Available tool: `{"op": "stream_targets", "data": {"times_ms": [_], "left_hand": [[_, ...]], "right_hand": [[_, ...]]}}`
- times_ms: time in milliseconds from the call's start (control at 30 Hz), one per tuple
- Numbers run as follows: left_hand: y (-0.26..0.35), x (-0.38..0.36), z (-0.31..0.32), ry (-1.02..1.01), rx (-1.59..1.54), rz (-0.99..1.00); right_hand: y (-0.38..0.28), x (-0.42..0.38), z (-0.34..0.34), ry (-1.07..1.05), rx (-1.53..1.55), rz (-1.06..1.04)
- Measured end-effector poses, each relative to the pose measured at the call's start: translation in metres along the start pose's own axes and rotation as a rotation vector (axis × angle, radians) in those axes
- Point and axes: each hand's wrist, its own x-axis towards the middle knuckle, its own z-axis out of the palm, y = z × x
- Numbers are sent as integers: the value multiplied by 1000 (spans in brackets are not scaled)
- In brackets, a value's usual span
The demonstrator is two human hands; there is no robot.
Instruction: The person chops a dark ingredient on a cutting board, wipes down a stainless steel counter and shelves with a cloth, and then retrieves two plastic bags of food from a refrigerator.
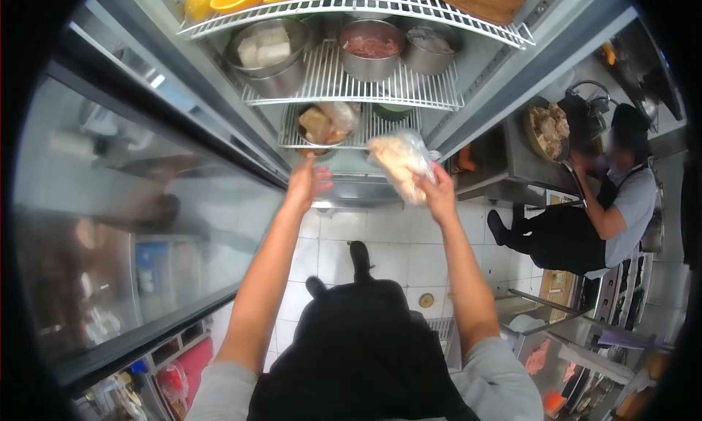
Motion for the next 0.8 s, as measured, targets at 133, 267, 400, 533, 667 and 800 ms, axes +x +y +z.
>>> {"op": "stream_targets", "data": {"times_ms": [133,267,400,533,667,800], "left_hand": [[7,41,16,117,-38,-26],[-1,71,9,128,-24,57],[5,71,13,256,-125,82],[17,73,8,263,-100,77],[26,68,26,271,-75,162],[22,63,32,300,-93,203]], "right_hand": [[-4,66,5,-80,-440,-266],[17,119,1,-212,-916,-582],[55,138,2,-141,-1157,-558],[-2,120,36,-110,-1479,-271],[-20,113,85,-235,-979,-365],[-4,125,146,-168,-1052,-489]]}}
